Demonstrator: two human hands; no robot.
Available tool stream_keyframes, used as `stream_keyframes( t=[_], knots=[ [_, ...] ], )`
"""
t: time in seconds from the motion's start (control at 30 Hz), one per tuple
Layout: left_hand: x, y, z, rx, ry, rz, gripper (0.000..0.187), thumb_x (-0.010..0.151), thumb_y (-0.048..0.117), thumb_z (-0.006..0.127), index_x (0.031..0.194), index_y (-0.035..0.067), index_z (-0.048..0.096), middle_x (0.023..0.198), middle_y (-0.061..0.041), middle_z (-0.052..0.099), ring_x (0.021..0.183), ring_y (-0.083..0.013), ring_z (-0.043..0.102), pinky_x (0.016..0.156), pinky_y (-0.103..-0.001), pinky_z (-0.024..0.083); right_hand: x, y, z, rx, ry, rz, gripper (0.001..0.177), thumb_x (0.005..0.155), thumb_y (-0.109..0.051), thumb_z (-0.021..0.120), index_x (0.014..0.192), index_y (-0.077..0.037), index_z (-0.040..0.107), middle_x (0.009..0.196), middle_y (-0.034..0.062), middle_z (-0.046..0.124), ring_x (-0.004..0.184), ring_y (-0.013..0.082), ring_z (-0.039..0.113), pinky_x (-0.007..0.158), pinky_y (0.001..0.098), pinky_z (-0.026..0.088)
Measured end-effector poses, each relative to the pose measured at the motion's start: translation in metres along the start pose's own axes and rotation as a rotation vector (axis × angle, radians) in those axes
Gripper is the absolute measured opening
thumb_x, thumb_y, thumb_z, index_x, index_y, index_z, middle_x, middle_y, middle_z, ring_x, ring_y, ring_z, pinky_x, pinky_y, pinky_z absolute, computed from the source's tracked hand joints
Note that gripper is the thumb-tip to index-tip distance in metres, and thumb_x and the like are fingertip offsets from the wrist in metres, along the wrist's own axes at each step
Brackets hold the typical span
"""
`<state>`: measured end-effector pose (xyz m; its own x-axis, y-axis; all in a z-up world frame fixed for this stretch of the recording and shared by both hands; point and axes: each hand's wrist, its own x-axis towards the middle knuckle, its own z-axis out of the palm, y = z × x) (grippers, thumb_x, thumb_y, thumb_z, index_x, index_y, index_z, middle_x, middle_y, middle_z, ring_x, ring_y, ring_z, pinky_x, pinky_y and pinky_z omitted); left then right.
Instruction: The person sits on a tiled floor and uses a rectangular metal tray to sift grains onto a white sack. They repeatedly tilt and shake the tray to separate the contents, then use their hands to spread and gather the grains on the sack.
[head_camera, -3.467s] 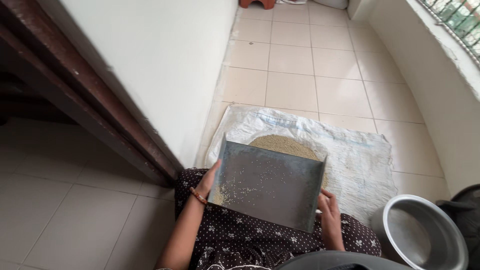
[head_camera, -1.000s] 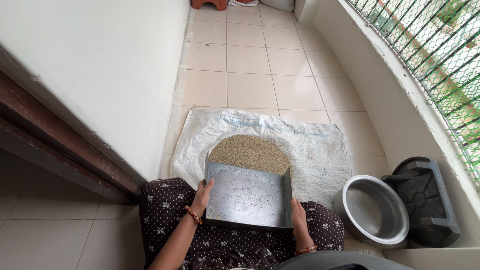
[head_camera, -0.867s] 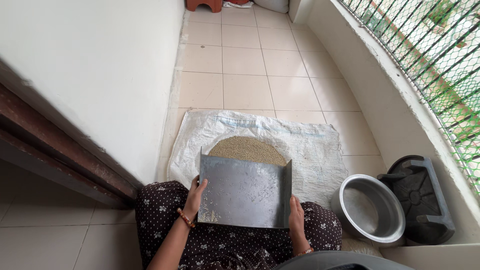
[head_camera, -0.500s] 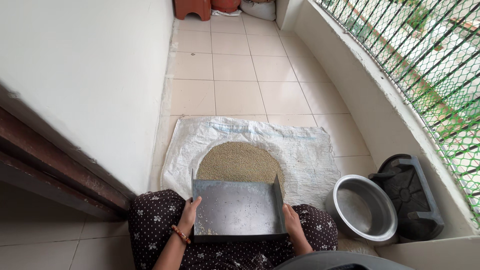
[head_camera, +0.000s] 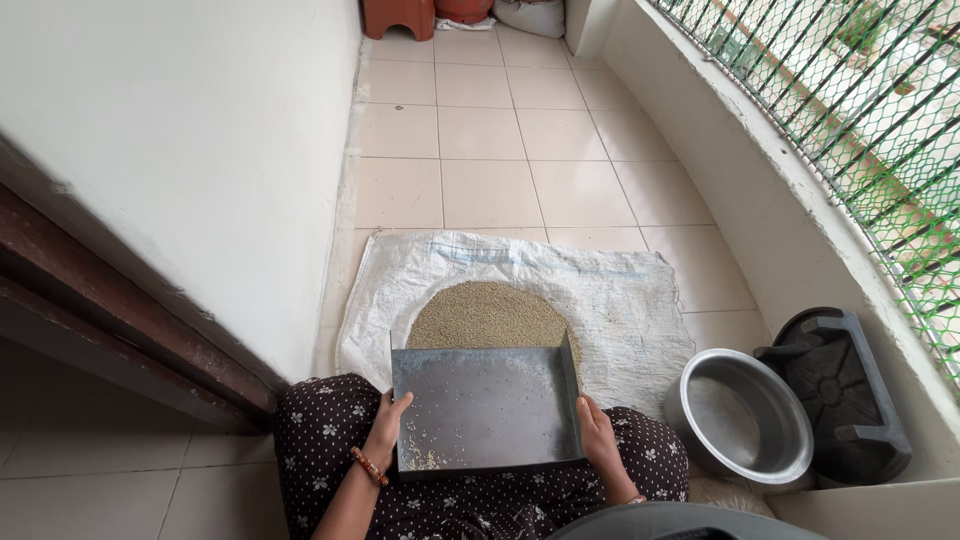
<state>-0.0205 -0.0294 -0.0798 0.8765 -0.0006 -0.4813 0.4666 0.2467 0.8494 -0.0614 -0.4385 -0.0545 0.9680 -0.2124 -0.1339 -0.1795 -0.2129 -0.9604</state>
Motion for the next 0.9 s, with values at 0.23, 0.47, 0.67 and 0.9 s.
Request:
stream_keyframes(
  t=[0.23, 0.47, 0.67, 0.9],
  knots=[
    [-0.023, 0.05, 0.017, -0.307, -0.158, 0.155, 0.084, 0.097, 0.062, 0.036, 0.156, 0.003, 0.024, 0.152, -0.013, 0.043, 0.136, -0.0202, 0.048, 0.111, -0.034, 0.043, -0.002, -0.049, 0.004, 0.209, 0.091, -0.212, 0.049, 0.107, -0.029, 0.043, 0.146, 0.001, 0.05, 0.142, 0.0156, 0.059, 0.131, 0.0216, 0.055, 0.108, 0.0307, 0.044],
    [-0.04, 0.097, 0.032, -0.33, -0.197, 0.318, 0.081, 0.099, 0.059, 0.038, 0.153, 0.0, 0.028, 0.147, -0.018, 0.047, 0.133, -0.0223, 0.05, 0.11, -0.037, 0.045, -0.002, -0.101, 0.004, 0.115, 0.15, -0.385, 0.046, 0.11, -0.026, 0.043, 0.148, -0.001, 0.051, 0.131, 0.0081, 0.064, 0.115, 0.0104, 0.058, 0.096, 0.0217, 0.046],
    [-0.048, 0.102, 0.033, -0.271, -0.117, 0.301, 0.077, 0.098, 0.056, 0.043, 0.153, 0.006, 0.023, 0.147, -0.01, 0.045, 0.135, -0.0169, 0.049, 0.111, -0.036, 0.045, -0.001, -0.103, 0.003, 0.086, 0.153, -0.308, 0.046, 0.111, -0.027, 0.045, 0.149, -0.004, 0.054, 0.111, 0.0023, 0.067, 0.076, 0.0001, 0.05, 0.067, 0.015, 0.044],
    [-0.051, 0.089, 0.033, -0.524, -0.199, 0.074, 0.065, 0.097, 0.046, 0.053, 0.147, 0.005, 0.043, 0.141, -0.016, 0.055, 0.122, -0.0269, 0.06, 0.104, -0.046, 0.049, -0.032, -0.165, 0.011, 0.009, 0.188, -0.385, 0.047, 0.105, -0.026, 0.055, 0.148, -0.006, 0.059, 0.113, 0.0041, 0.067, 0.072, 0.0069, 0.043, 0.062, 0.0226, 0.039]
  ],
)
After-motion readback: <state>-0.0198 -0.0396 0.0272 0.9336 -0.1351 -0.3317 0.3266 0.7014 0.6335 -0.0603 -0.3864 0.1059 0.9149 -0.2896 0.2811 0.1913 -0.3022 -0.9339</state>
